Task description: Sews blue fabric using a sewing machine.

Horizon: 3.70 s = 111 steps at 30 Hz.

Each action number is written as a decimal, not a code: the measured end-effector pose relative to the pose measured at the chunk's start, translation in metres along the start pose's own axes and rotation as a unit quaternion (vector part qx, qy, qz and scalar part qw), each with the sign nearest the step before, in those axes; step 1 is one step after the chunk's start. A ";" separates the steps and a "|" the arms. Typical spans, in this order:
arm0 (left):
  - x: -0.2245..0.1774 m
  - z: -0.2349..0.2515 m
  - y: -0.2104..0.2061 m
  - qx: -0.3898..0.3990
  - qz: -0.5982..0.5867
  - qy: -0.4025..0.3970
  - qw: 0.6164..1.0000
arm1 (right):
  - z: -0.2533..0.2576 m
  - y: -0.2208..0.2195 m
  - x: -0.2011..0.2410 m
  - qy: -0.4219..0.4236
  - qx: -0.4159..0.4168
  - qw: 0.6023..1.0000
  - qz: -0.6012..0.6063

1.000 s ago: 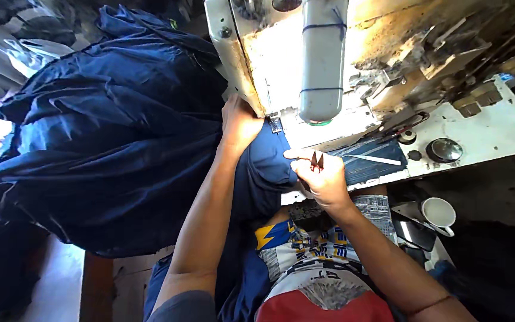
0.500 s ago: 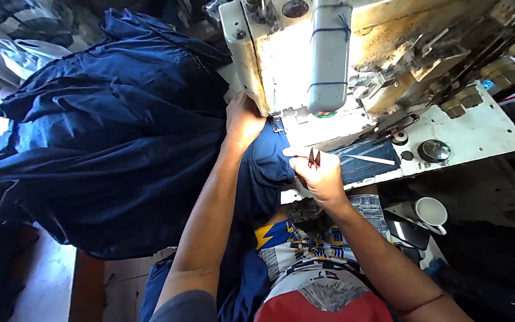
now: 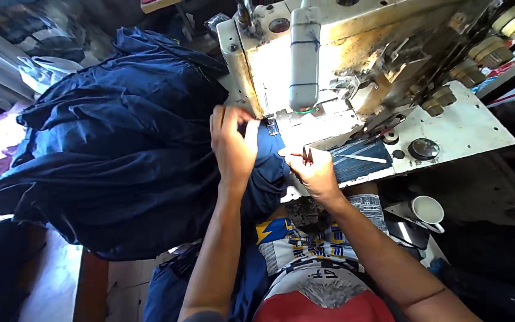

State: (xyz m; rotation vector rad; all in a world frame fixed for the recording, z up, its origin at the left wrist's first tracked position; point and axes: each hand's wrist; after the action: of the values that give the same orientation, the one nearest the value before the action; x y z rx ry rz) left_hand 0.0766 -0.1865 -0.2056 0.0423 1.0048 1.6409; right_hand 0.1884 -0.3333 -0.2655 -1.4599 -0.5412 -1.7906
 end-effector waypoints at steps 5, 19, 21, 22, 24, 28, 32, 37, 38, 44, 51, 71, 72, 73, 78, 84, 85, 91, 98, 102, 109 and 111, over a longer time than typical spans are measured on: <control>0.011 -0.094 0.021 0.167 0.111 -0.115 0.973 | 0.004 0.003 0.009 0.020 0.030 0.999 -0.019; -0.029 -0.111 0.091 0.175 -0.136 -0.194 0.956 | -0.018 0.022 0.032 0.276 0.306 0.879 -0.239; -0.027 -0.113 0.070 0.122 -0.138 -0.191 0.964 | -0.027 0.030 0.028 0.245 0.322 0.897 -0.176; -0.023 -0.115 0.057 0.095 -0.103 -0.189 0.972 | -0.033 0.034 0.026 0.229 0.311 0.907 -0.169; -0.009 -0.118 0.033 0.079 0.012 -0.191 0.978 | -0.046 0.037 0.020 0.194 0.271 0.928 -0.164; 0.019 -0.114 0.012 0.097 0.057 -0.199 0.973 | -0.063 0.034 0.007 0.151 0.205 0.959 -0.124; 0.008 -0.104 0.026 0.117 0.059 -0.206 0.970 | -0.065 0.030 0.007 0.107 0.161 0.976 -0.097; 0.000 -0.081 0.036 0.126 0.075 -0.215 0.966 | -0.053 0.023 0.011 0.051 0.123 0.987 -0.095; 0.001 -0.075 0.036 0.126 0.078 -0.219 0.965 | -0.049 0.021 0.011 0.040 0.116 0.988 -0.099; 0.006 -0.040 0.030 0.134 0.099 -0.232 0.958 | -0.019 0.010 0.004 0.015 0.081 0.992 -0.099; 0.005 -0.015 0.037 0.220 0.080 -0.254 0.938 | 0.003 0.000 -0.001 0.089 0.060 0.988 -0.108; -0.023 -0.098 0.066 0.197 -0.206 -0.188 0.940 | -0.044 0.036 0.028 0.182 0.316 0.920 -0.143; -0.025 -0.107 0.055 0.169 -0.195 -0.183 0.949 | -0.051 0.038 0.026 0.190 0.296 0.923 -0.154; -0.025 -0.115 0.044 0.137 -0.158 -0.179 0.961 | -0.058 0.039 0.026 0.193 0.277 0.927 -0.164; 0.004 -0.135 0.000 0.083 0.079 -0.171 0.979 | -0.077 0.040 0.019 0.175 0.211 0.947 -0.170; -0.001 -0.125 0.032 0.122 0.103 -0.179 0.971 | -0.086 0.043 0.012 0.130 0.161 0.970 -0.124; -0.004 -0.122 0.038 0.134 0.106 -0.180 0.969 | -0.086 0.043 0.012 0.127 0.152 0.973 -0.121; -0.011 -0.095 0.049 0.151 0.128 -0.198 0.960 | -0.073 0.036 0.010 0.086 0.108 0.982 -0.129; -0.001 -0.054 0.040 0.136 0.147 -0.216 0.956 | -0.040 0.020 0.001 0.044 0.070 0.986 -0.147; 0.010 -0.031 0.034 0.127 0.158 -0.222 0.954 | -0.019 0.010 0.001 0.048 0.066 0.988 -0.134; 0.025 -0.004 0.031 0.143 0.093 -0.225 0.959 | 0.001 -0.003 0.001 0.083 0.047 0.989 -0.109; 0.016 -0.004 0.039 0.201 0.069 -0.227 0.950 | 0.004 -0.003 -0.001 0.094 0.048 0.989 -0.104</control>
State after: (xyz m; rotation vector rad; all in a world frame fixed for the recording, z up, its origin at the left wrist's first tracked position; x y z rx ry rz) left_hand 0.0382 -0.1751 -0.1909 0.7468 0.9704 1.4294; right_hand 0.1887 -0.3278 -0.2651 -1.1898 -0.6933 -2.0093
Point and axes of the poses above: each hand's wrist, its own z-axis towards the middle knuckle, its own y-axis out of the back of the hand, x = y × z, and after that the axes turned 1 degree about -x, right-handed
